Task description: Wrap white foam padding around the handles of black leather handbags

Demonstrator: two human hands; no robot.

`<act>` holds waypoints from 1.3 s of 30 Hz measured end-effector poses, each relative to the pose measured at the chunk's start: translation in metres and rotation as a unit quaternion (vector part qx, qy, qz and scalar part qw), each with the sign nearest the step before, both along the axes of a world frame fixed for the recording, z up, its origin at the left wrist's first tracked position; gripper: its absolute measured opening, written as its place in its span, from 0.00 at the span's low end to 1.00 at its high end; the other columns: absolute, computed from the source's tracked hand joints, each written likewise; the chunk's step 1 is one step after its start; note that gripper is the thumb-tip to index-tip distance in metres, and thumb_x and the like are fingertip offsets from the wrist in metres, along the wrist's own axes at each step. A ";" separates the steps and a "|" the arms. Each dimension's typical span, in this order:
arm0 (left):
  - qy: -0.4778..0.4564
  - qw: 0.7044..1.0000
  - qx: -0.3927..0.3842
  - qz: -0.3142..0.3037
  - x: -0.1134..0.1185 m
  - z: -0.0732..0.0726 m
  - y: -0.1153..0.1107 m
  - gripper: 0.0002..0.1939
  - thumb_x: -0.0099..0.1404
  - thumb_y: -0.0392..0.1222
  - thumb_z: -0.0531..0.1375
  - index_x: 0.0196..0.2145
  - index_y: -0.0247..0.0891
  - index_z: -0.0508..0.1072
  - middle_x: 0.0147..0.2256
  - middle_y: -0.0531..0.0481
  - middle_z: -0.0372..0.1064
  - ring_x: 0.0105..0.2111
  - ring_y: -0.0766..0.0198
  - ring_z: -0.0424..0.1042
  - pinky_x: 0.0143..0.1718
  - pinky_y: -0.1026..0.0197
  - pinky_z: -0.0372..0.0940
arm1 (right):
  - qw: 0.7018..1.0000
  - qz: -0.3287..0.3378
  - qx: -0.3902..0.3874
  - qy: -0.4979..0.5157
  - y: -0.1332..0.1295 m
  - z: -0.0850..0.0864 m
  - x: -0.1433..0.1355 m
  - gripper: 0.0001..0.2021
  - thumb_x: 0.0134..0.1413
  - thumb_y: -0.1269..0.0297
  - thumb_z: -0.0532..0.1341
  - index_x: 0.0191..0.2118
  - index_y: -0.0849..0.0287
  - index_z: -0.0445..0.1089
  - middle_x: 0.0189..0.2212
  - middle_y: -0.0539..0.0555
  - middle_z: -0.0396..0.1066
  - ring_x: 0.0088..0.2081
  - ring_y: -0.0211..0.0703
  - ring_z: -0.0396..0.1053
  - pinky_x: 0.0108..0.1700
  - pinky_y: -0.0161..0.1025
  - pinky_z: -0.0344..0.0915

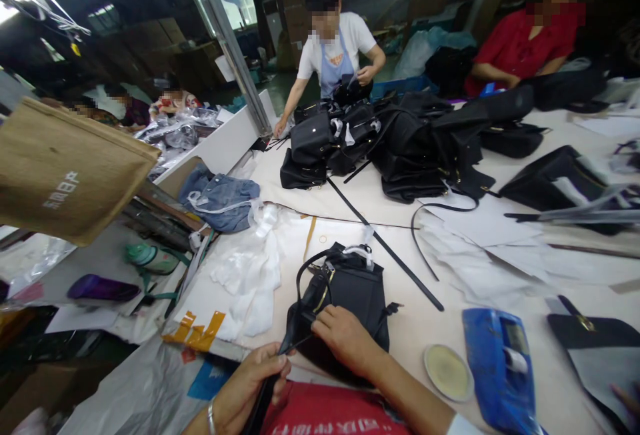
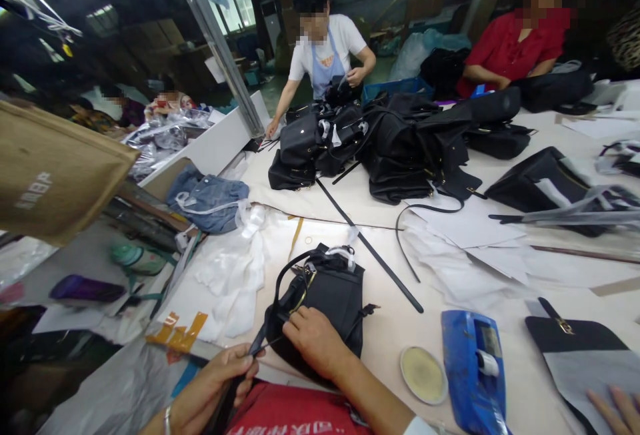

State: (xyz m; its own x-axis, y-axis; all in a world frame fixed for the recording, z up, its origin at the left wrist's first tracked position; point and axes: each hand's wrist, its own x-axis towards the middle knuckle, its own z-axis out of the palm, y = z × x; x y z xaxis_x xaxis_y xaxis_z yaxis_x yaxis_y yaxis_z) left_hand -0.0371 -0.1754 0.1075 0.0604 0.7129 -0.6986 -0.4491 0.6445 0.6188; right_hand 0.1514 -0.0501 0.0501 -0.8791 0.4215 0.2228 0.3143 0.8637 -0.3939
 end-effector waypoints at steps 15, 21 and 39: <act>0.112 0.972 0.098 -0.182 -0.081 -0.073 0.091 0.17 0.59 0.51 0.58 0.37 0.33 0.66 0.20 0.56 0.62 0.14 0.76 0.55 0.16 0.70 0.49 | 0.973 -0.140 -0.150 -0.110 -0.011 -0.021 -0.009 0.29 0.47 0.72 0.58 0.57 0.60 0.55 0.49 0.59 0.64 0.49 0.50 0.60 0.51 0.46 0.59; 0.098 0.964 0.099 -0.226 -0.074 -0.107 0.112 0.18 0.59 0.54 0.56 0.35 0.35 0.66 0.21 0.56 0.63 0.14 0.76 0.56 0.16 0.70 0.51 | 0.956 -0.181 -0.174 -0.154 -0.011 -0.025 0.017 0.25 0.48 0.66 0.59 0.55 0.57 0.59 0.51 0.59 0.62 0.51 0.50 0.60 0.53 0.47 0.58; 0.126 0.968 0.125 -0.178 -0.099 -0.141 0.152 0.22 0.60 0.59 0.51 0.39 0.35 0.65 0.25 0.49 0.72 0.18 0.67 0.69 0.21 0.64 0.63 | 0.955 -0.037 0.072 -0.284 0.136 -0.034 -0.104 0.12 0.57 0.74 0.50 0.41 0.57 0.68 0.34 0.56 0.70 0.40 0.47 0.65 0.55 0.52 0.46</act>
State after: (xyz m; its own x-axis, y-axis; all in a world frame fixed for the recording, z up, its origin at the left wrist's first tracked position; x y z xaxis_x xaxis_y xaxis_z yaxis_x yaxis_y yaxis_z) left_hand -0.1360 -0.0237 -0.0330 0.1834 0.8272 -0.5311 -0.0401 0.5461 0.8368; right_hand 0.0471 0.0857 0.0157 -0.8441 0.4886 -0.2208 0.5051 0.8628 -0.0213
